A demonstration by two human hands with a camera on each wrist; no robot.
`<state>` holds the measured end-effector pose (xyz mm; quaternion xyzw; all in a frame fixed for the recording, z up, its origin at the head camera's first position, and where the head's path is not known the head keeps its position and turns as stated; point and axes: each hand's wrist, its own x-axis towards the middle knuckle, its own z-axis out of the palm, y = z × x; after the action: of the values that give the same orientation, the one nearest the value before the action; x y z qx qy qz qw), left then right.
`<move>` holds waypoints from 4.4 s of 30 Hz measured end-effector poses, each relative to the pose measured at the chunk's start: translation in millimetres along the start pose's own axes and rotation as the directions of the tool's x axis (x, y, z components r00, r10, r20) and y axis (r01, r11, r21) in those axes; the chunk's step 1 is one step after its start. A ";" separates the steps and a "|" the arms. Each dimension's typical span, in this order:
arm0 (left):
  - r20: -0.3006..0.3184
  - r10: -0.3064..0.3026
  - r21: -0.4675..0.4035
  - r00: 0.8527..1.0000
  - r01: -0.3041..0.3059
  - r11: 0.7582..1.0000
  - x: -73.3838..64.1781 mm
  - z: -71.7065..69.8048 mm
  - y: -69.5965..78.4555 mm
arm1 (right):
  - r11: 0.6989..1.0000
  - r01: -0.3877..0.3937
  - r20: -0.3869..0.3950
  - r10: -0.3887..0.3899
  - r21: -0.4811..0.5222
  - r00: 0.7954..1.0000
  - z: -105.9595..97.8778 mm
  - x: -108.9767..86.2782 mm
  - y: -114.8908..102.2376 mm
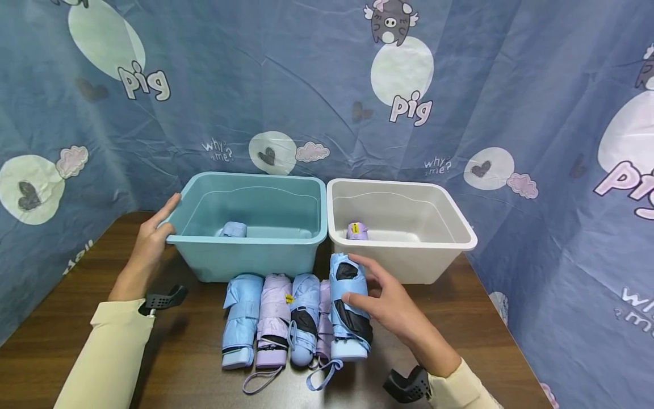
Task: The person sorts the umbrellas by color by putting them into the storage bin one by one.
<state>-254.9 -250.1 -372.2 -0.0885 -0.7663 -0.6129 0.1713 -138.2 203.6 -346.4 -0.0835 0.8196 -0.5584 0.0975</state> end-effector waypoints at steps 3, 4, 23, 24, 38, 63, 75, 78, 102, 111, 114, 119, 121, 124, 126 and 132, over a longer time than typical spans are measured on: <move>-0.002 -0.003 0.005 1.000 0.003 1.000 -1.7 -0.8 1.8 | 1.000 0.015 0.016 -0.015 0.024 1.000 2.1 1.2 -5.3; -0.001 -0.005 0.004 1.000 0.005 1.000 -2.6 -0.9 3.2 | 0.999 0.020 0.020 -0.021 0.029 1.000 2.7 1.6 -7.2; -0.022 0.038 -0.009 0.999 -0.038 0.999 -5.9 2.5 16.2 | 0.992 0.126 0.006 -0.126 0.030 0.992 4.8 26.9 -45.3; -0.024 0.041 -0.010 0.999 -0.042 0.999 -3.8 2.5 12.5 | 0.992 0.122 0.000 -0.122 0.038 0.993 5.4 29.2 -47.4; -0.068 0.036 -0.013 0.997 -0.037 0.999 4.0 3.6 -15.8 | 0.995 0.090 -0.022 -0.091 -0.045 0.996 17.2 55.4 -71.4; -0.089 0.020 -0.033 0.996 -0.023 0.999 -10.9 5.3 12.5 | 0.990 0.106 -0.008 -0.105 0.097 0.994 49.3 116.5 -105.7; -0.093 0.041 -0.039 0.995 -0.045 0.998 -1.2 1.3 -20.3 | 0.968 0.067 0.009 -0.071 0.243 0.997 62.9 147.9 -112.9; -0.100 0.049 -0.037 0.994 -0.053 0.998 0.1 1.3 -20.3 | 0.957 0.076 0.007 -0.081 0.279 0.997 66.4 157.6 -114.4; -0.099 0.020 -0.043 0.995 -0.025 0.999 0.6 3.2 -16.5 | 0.880 -0.007 -0.085 0.054 0.474 0.995 105.4 223.1 -114.4; -0.100 0.032 -0.029 0.994 -0.035 0.999 -2.1 4.4 -14.7 | 0.907 -0.030 -0.122 0.089 0.419 0.988 115.3 232.8 -105.2; -0.097 0.033 -0.030 0.995 -0.036 0.999 -2.2 4.3 -15.9 | 0.926 -0.032 -0.130 0.087 0.377 0.988 117.0 234.4 -100.7; -0.076 0.017 -0.012 0.997 -0.018 1.000 -2.7 4.0 -13.7 | 0.950 -0.048 -0.129 0.091 0.308 0.987 119.0 236.2 -94.4; -0.068 0.015 -0.012 0.998 -0.015 1.000 -4.1 4.2 -8.6 | 0.960 -0.054 -0.128 0.092 0.275 0.988 120.5 236.4 -92.7; -0.062 0.015 -0.015 0.998 -0.016 1.000 -8.4 5.5 4.2 | 0.976 -0.060 -0.138 0.091 0.211 0.986 124.2 236.6 -91.1; -0.061 0.015 -0.017 0.998 -0.016 1.000 -11.8 6.1 11.7 | 0.985 -0.063 -0.147 0.087 0.162 0.985 127.4 236.9 -90.1; -0.061 0.005 -0.018 0.998 -0.006 1.000 -12.2 3.1 5.6 | 0.995 -0.093 -0.136 0.096 0.035 0.986 132.8 237.3 -86.4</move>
<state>-242.1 -244.9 -372.2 -0.0736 -0.7550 -0.6215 0.1956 -331.7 -5.4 -329.2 -0.0044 0.8194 -0.5691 0.0682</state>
